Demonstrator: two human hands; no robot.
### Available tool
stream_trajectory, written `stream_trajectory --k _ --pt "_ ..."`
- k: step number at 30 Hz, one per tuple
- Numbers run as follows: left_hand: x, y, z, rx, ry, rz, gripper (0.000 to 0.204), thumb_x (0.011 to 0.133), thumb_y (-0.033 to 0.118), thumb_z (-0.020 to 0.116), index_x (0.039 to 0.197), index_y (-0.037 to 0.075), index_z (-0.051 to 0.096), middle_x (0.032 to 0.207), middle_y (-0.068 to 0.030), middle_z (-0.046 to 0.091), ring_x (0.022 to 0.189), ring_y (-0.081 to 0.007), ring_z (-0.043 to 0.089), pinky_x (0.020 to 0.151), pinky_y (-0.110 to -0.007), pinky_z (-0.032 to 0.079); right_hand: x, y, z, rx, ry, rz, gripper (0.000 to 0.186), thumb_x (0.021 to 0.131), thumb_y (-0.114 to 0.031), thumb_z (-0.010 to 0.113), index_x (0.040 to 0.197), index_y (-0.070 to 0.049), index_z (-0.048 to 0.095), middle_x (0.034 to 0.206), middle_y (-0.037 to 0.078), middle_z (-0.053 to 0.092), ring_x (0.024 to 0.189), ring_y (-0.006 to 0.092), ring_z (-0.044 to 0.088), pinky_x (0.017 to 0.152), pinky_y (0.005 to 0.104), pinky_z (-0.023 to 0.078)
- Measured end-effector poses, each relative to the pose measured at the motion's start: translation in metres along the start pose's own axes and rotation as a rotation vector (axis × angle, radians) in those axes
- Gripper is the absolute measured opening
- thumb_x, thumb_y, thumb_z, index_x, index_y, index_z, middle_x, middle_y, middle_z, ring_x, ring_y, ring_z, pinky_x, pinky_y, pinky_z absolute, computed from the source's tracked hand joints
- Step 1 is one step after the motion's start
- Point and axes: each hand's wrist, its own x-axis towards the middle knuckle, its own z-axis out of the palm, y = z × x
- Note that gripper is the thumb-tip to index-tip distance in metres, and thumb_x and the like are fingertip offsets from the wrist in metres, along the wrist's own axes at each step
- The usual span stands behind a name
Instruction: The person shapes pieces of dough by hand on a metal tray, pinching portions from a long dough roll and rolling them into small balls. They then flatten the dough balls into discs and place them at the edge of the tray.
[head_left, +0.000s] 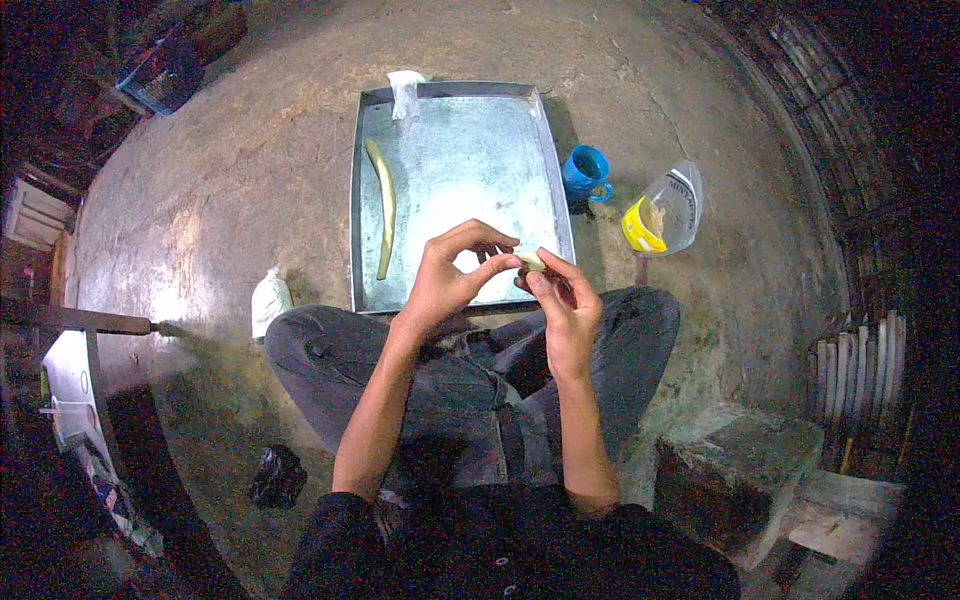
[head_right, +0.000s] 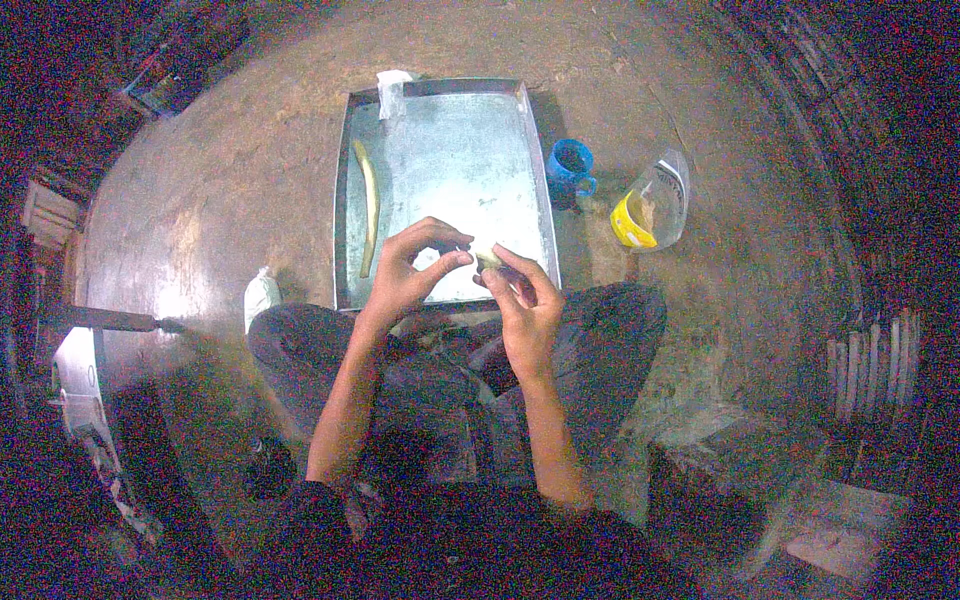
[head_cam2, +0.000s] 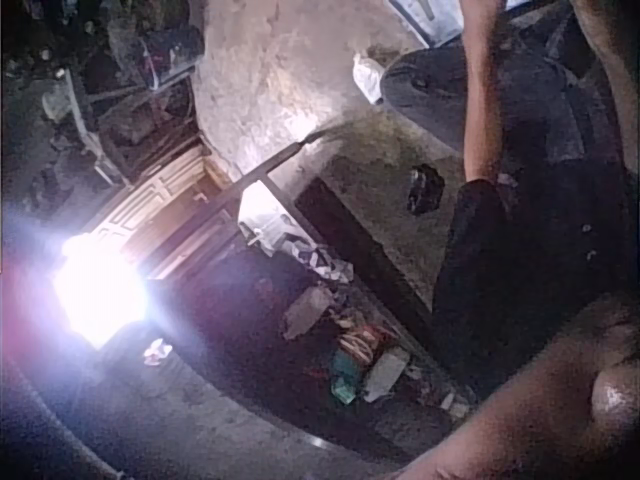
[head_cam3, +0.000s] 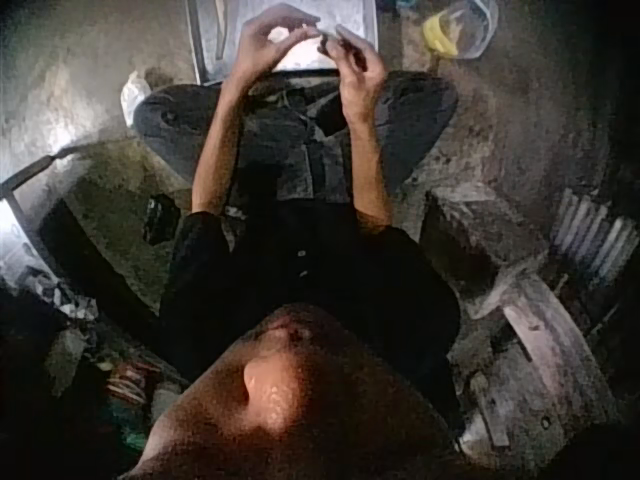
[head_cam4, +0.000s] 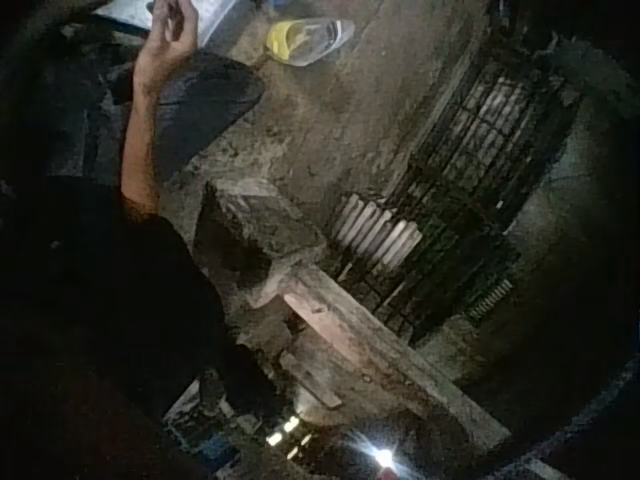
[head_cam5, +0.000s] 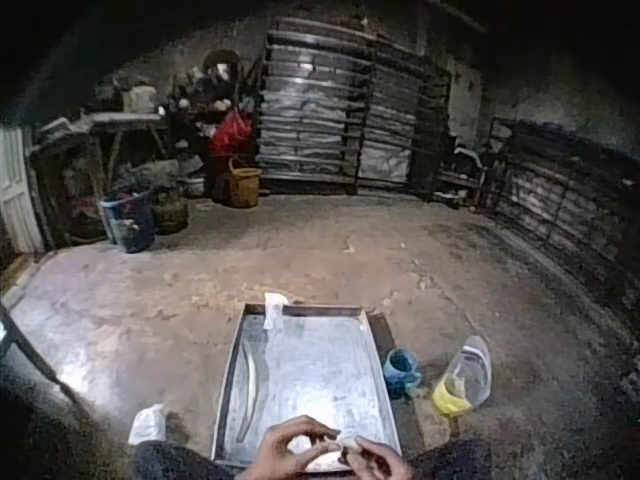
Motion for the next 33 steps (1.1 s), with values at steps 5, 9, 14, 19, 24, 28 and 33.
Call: stream_trajectory --k 5,9,14,19,24,28,33 --pt "-0.003 0.000 0.003 -0.003 -0.047 -0.002 0.015 0.083 0.013 0.081 0.093 0.002 0.076 0.089 -0.0069 0.072 0.078 -0.0146 0.065 0.070 -0.029 0.052 0.000 0.002 -0.001 -0.068 -0.009 -0.046 0.029 0.093 0.000 0.069 0.121 0.005 0.065 0.114 0.014 0.068 0.101 0.0226 0.070 0.089 0.0343 0.059" --pt "-0.002 0.001 0.005 0.008 -0.028 0.024 0.012 0.085 0.011 0.079 0.091 0.002 0.075 0.088 -0.0069 0.071 0.078 -0.0152 0.064 0.069 -0.030 0.051 0.000 0.001 -0.001 -0.067 -0.004 -0.063 0.028 0.092 0.001 0.068 0.120 0.004 0.066 0.114 0.014 0.069 0.101 0.0228 0.070 0.090 0.0347 0.059" --pt "-0.003 0.002 0.003 0.037 0.003 0.042 0.010 0.087 0.011 0.077 0.091 0.002 0.075 0.087 -0.0066 0.071 0.080 -0.0157 0.064 0.068 -0.030 0.050 -0.001 0.002 -0.001 -0.059 -0.009 -0.047 0.027 0.092 0.001 0.069 0.119 0.004 0.066 0.114 0.014 0.069 0.102 0.0228 0.070 0.090 0.0351 0.059" --pt "0.000 0.001 -0.005 0.033 0.008 0.039 0.011 0.087 0.012 0.077 0.092 0.002 0.075 0.090 -0.0064 0.072 0.081 -0.0152 0.065 0.068 -0.030 0.050 0.001 0.008 -0.007 -0.037 0.012 -0.040 0.027 0.092 0.000 0.069 0.119 0.004 0.066 0.117 0.014 0.068 0.105 0.0237 0.069 0.092 0.0365 0.059" --pt "0.000 0.005 -0.007 0.021 -0.042 0.023 0.012 0.086 0.013 0.078 0.094 0.004 0.076 0.091 -0.0056 0.073 0.082 -0.0150 0.065 0.068 -0.029 0.050 0.000 0.006 -0.006 -0.037 -0.002 -0.036 0.027 0.092 0.002 0.068 0.118 0.004 0.066 0.117 0.014 0.067 0.107 0.0242 0.068 0.093 0.0374 0.059" --pt "-0.002 0.007 -0.001 0.027 -0.079 -0.006 0.011 0.086 0.012 0.078 0.094 0.004 0.076 0.090 -0.0064 0.073 0.081 -0.0156 0.065 0.068 -0.030 0.050 -0.001 0.006 -0.004 -0.090 -0.014 -0.074 0.027 0.091 0.004 0.068 0.118 0.004 0.066 0.121 0.014 0.065 0.109 0.0239 0.067 0.094 0.0369 0.059" --pt "-0.003 0.006 0.000 0.021 -0.061 0.068 0.009 0.086 0.007 0.077 0.092 0.002 0.075 0.088 -0.0074 0.073 0.079 -0.0165 0.065 0.068 -0.030 0.051 -0.001 0.010 -0.007 -0.042 -0.005 -0.108 0.032 0.094 -0.004 0.067 0.126 0.001 0.063 0.125 0.015 0.064 0.113 0.0243 0.065 0.090 0.0381 0.060"
